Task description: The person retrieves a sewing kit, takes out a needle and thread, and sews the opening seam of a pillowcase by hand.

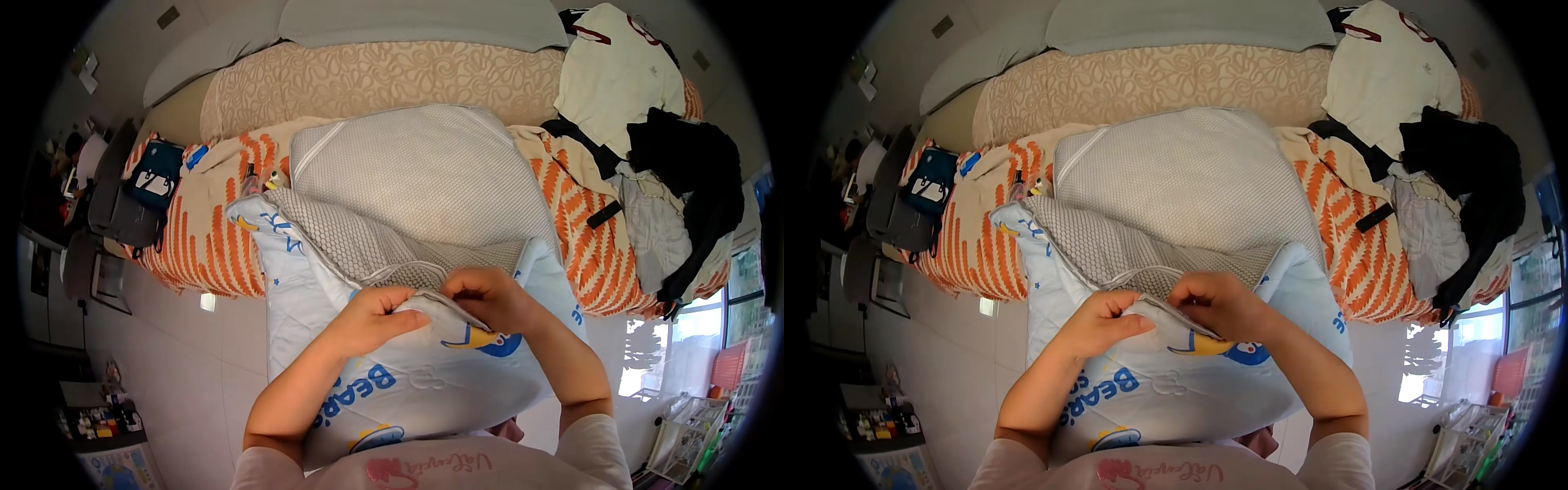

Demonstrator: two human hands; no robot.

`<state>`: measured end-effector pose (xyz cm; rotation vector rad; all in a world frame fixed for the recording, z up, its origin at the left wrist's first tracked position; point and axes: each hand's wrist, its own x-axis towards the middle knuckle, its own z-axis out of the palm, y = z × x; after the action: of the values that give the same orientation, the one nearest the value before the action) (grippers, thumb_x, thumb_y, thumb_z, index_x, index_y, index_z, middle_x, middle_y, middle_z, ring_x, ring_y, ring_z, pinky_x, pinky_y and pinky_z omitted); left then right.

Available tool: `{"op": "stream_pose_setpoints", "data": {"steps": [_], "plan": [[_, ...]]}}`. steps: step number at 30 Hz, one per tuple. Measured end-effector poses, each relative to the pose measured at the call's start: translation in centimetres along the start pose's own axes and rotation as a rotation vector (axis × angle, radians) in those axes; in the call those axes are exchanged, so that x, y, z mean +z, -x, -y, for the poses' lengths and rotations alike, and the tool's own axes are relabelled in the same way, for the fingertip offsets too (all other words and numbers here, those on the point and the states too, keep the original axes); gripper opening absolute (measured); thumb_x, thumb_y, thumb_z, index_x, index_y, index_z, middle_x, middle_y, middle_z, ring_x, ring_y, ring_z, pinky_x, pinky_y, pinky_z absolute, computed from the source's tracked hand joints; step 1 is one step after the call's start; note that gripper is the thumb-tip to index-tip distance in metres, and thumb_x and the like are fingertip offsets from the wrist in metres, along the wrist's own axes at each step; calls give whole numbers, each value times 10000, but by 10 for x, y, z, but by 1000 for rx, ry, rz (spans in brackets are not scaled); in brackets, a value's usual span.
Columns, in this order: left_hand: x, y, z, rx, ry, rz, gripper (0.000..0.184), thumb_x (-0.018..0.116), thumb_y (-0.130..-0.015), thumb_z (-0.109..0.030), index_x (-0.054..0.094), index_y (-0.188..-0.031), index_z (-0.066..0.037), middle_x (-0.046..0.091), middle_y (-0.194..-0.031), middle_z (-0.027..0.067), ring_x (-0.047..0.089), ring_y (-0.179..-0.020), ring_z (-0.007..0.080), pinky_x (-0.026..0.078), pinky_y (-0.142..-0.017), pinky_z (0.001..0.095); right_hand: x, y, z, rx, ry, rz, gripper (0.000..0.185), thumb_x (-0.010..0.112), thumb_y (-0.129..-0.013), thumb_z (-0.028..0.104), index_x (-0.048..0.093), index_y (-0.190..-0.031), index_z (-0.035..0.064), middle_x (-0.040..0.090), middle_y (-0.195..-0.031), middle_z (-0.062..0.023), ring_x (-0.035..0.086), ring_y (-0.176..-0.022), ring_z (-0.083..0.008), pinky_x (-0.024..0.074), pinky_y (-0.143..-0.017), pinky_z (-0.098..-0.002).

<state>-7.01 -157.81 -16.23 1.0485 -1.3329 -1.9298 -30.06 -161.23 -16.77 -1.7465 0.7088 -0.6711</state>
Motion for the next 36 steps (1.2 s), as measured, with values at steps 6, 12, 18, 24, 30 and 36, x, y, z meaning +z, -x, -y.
{"op": "stream_pose_setpoints", "data": {"steps": [6, 12, 18, 24, 30, 36], "plan": [[5, -6, -4, 19, -24, -17, 175, 643, -870, -105, 645, -997, 16, 653, -869, 8, 568, -768, 43, 467, -673, 194, -4, 4, 3, 101, -99, -24, 112, 616, -810, -43, 623, -910, 8, 599, -816, -28, 554, -752, -81, 454, -664, -229], [14, -15, -5, 56, -126, -174, 152, 650, -874, -145, 662, -931, -5, 624, -768, -18, 518, -678, 18, 427, -573, 185, -16, 9, 5, 43, -29, -75, 143, 605, -817, -35, 635, -949, 11, 616, -862, -82, 579, -795, -173, 460, -706, -266], [20, -30, -24, 66, 55, -204, 147, 648, -871, -136, 658, -942, -8, 637, -806, -6, 538, -699, 36, 439, -600, 196, -5, 19, 36, -520, 664, -630, 245, 717, -722, 65, 667, -960, 92, 605, -972, -110, 577, -867, -314, 479, -768, -364], [13, -34, -43, 179, -324, -136, 264, 685, -834, -142, 630, -1055, -9, 658, -908, 27, 585, -797, 78, 471, -679, 231, 4, 9, 32, -574, 809, -652, 248, 740, -651, 55, 684, -889, 95, 550, -1092, -145, 577, -830, -303, 498, -689, -368], [-11, -19, -87, 480, -1095, -83, 461, 806, -664, -261, 646, -1021, -17, 650, -870, 135, 609, -761, 293, 480, -660, 345, 5, 11, 34, -556, 789, -705, 225, 722, -632, -20, 680, -840, 56, 566, -967, -128, 558, -698, -241, 461, -519, -309], [-34, -17, -86, 389, -1245, -143, 425, 814, -629, -355, 646, -842, -28, 612, -768, 108, 580, -708, 281, 454, -698, 364, -6, 9, 20, -655, 834, -815, 219, 709, -632, -57, 660, -832, 17, 574, -916, -131, 544, -677, -216, 440, -511, -289]]}}
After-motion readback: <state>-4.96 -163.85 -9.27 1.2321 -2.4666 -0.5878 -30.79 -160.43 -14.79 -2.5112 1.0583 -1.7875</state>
